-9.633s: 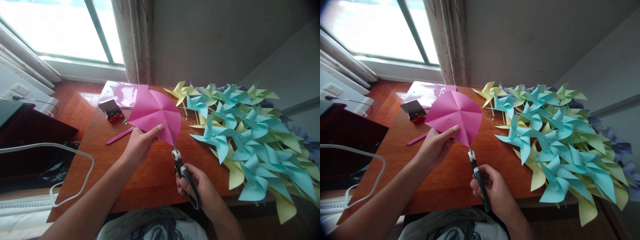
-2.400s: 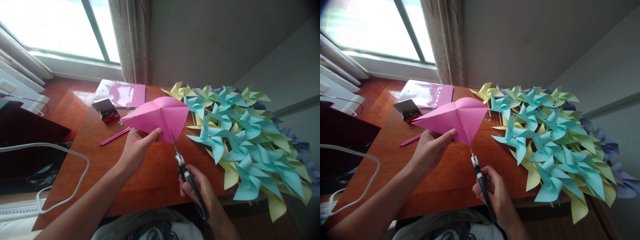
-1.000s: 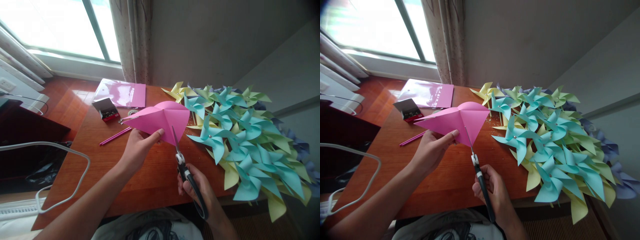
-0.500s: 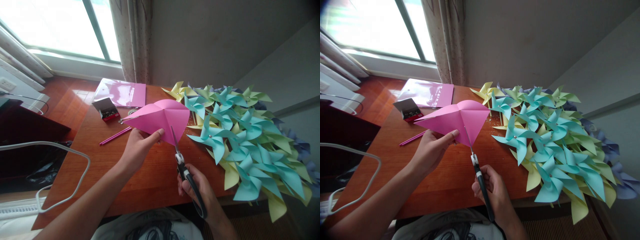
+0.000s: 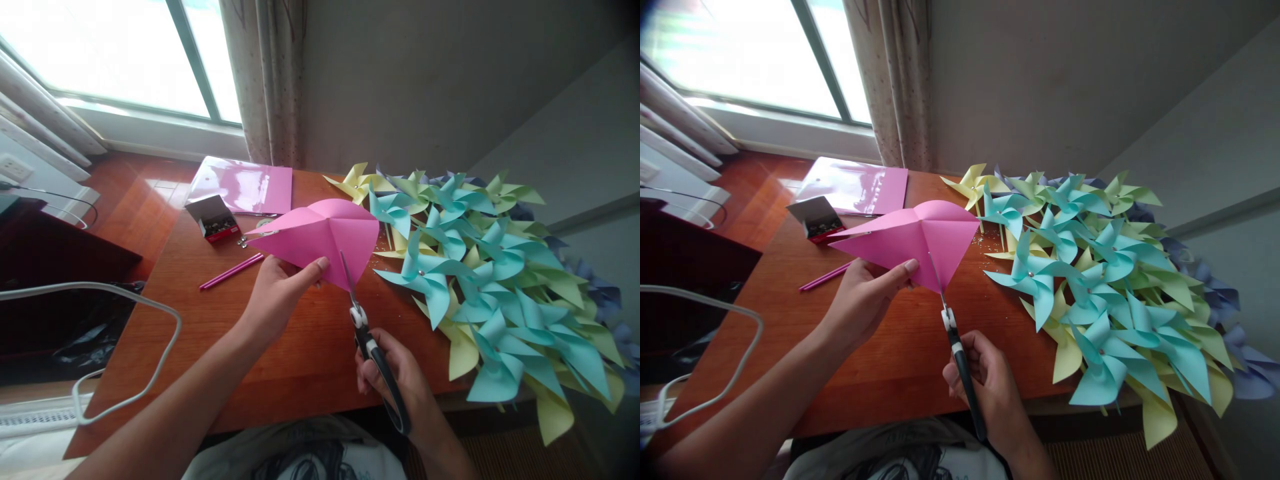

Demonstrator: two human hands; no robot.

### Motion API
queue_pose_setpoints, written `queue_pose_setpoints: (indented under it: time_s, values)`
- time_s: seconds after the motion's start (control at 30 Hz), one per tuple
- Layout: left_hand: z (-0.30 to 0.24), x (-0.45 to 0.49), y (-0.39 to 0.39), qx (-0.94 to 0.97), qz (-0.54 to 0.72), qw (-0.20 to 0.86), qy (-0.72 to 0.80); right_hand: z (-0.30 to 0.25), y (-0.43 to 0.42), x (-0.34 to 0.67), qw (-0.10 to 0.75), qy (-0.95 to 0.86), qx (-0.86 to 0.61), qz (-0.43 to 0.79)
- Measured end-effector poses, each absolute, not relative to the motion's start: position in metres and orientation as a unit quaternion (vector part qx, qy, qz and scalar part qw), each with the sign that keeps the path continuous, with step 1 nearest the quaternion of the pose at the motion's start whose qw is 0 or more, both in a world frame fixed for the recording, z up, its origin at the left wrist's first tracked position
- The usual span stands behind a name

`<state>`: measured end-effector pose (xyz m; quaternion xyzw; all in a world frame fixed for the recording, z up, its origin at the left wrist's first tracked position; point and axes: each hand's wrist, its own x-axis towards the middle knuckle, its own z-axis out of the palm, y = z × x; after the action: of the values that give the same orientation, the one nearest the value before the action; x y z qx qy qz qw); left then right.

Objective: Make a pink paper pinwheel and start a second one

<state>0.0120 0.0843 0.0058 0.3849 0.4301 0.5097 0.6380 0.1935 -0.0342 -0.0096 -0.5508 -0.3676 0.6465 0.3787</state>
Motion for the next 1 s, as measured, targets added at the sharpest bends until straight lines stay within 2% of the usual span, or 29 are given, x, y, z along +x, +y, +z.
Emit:
queue_pose_setpoints:
  time_s: [1.0]
  values:
    - [0.0071, 0.0115, 0.0856, 0.382, 0.505, 0.643, 0.431, -0.0103, -0.0345, 0.1943, 0.377, -0.361, -0.575, 0.630]
